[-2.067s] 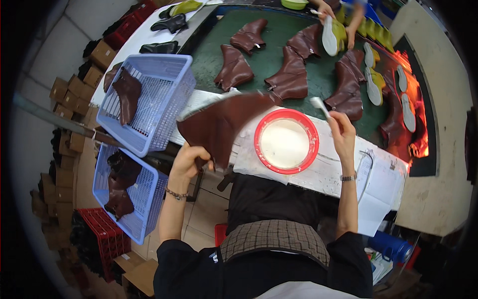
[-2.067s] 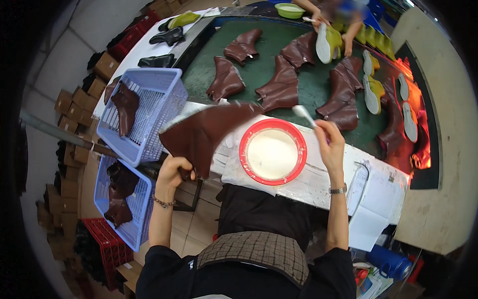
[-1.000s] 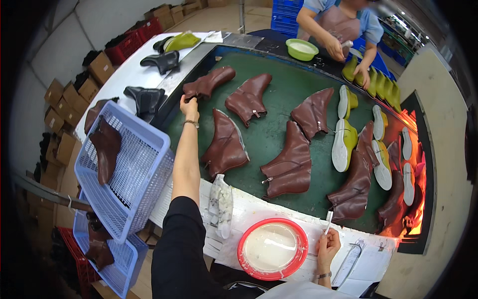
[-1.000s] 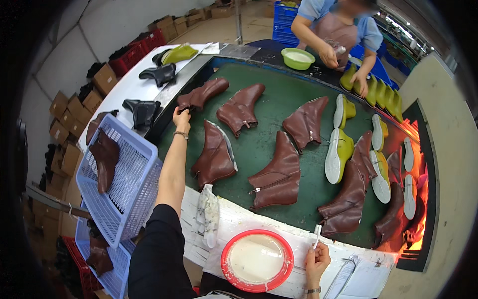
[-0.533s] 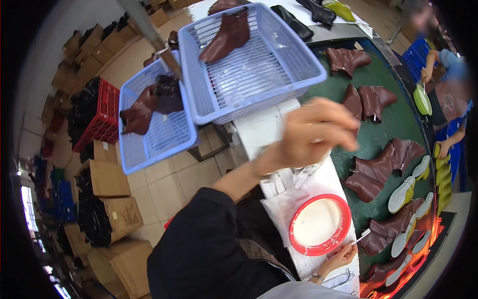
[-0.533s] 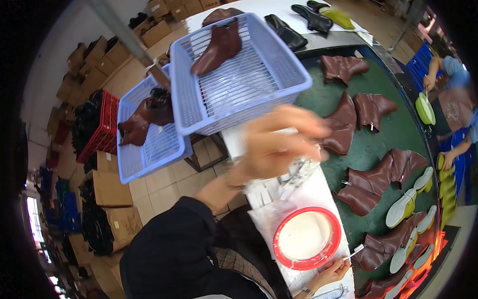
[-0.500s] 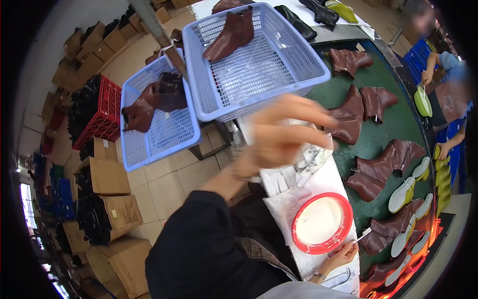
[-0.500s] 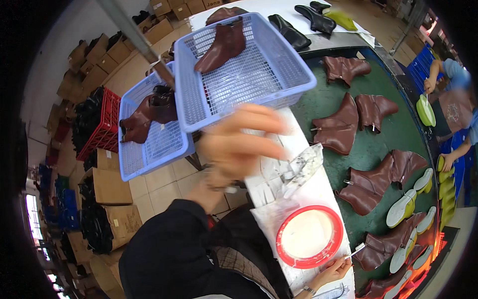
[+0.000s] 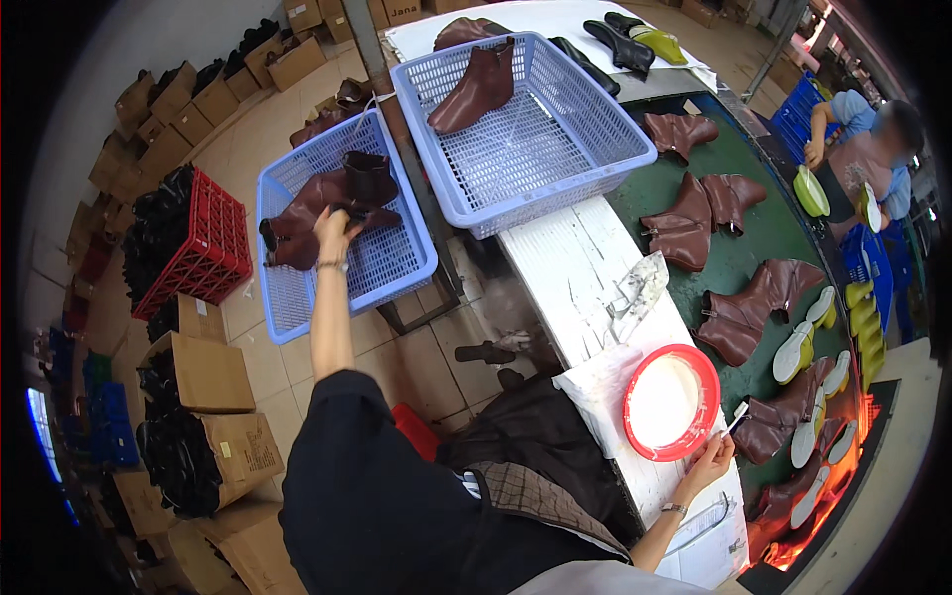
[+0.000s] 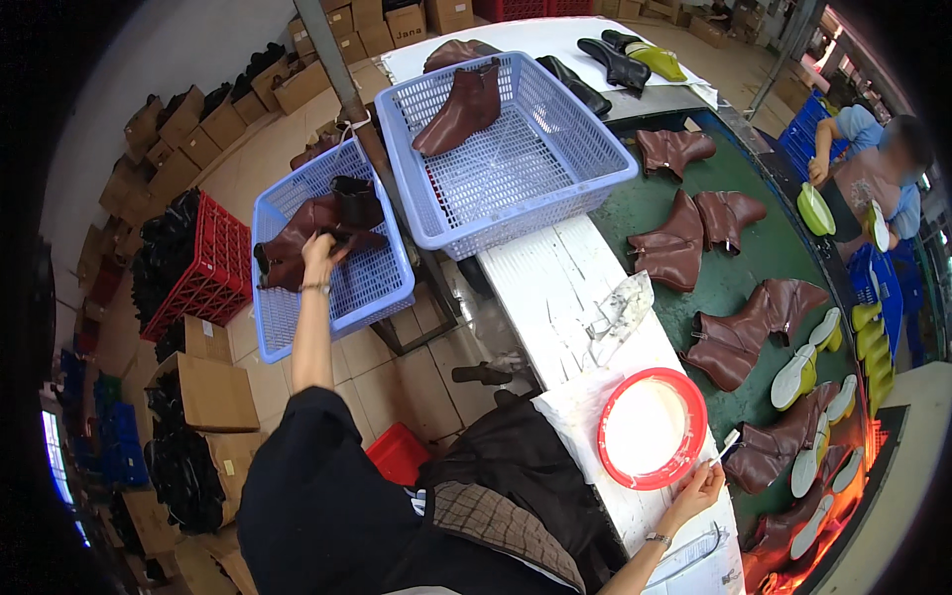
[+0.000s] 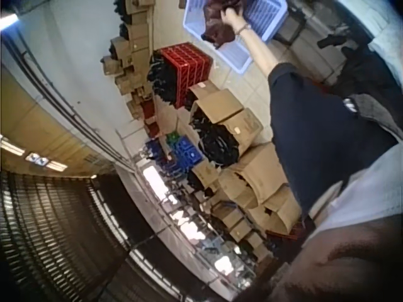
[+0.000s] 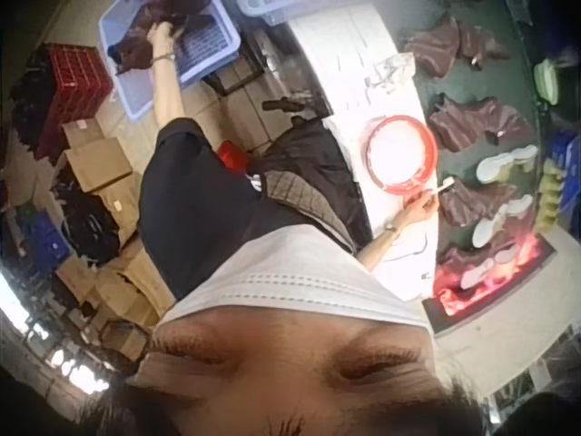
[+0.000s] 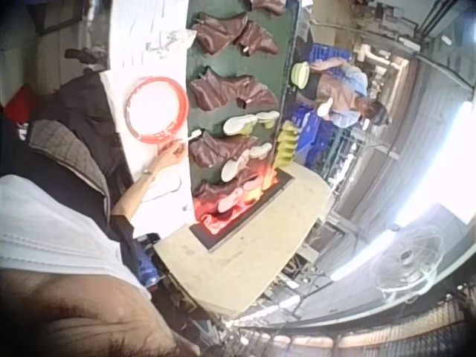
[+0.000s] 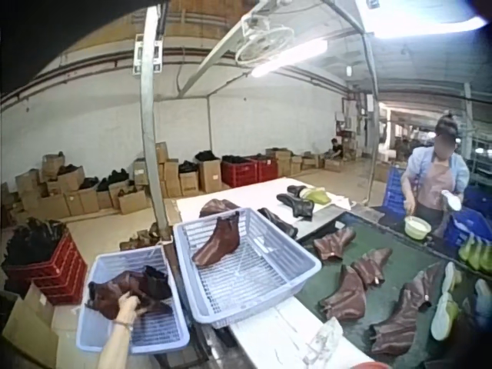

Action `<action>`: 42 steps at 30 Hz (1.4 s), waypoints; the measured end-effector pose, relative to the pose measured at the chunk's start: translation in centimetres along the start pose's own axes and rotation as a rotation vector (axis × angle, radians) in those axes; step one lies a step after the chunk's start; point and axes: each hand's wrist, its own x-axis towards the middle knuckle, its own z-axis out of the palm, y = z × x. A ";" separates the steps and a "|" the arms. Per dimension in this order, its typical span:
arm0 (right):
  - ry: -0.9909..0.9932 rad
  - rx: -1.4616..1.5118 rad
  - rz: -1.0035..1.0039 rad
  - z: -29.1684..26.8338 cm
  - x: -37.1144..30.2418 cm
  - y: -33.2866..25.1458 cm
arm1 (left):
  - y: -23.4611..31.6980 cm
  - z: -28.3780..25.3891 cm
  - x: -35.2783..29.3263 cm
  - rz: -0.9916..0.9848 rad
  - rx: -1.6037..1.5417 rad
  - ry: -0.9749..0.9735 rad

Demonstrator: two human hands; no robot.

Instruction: Applying adhesive to the edges of leather shoe upper components using a brush and a bowl of glue.

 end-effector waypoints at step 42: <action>-0.311 -0.977 -0.411 1.0 -6.6 -16.5 | -1.2 34.3 -35.1 0.544 0.943 -0.898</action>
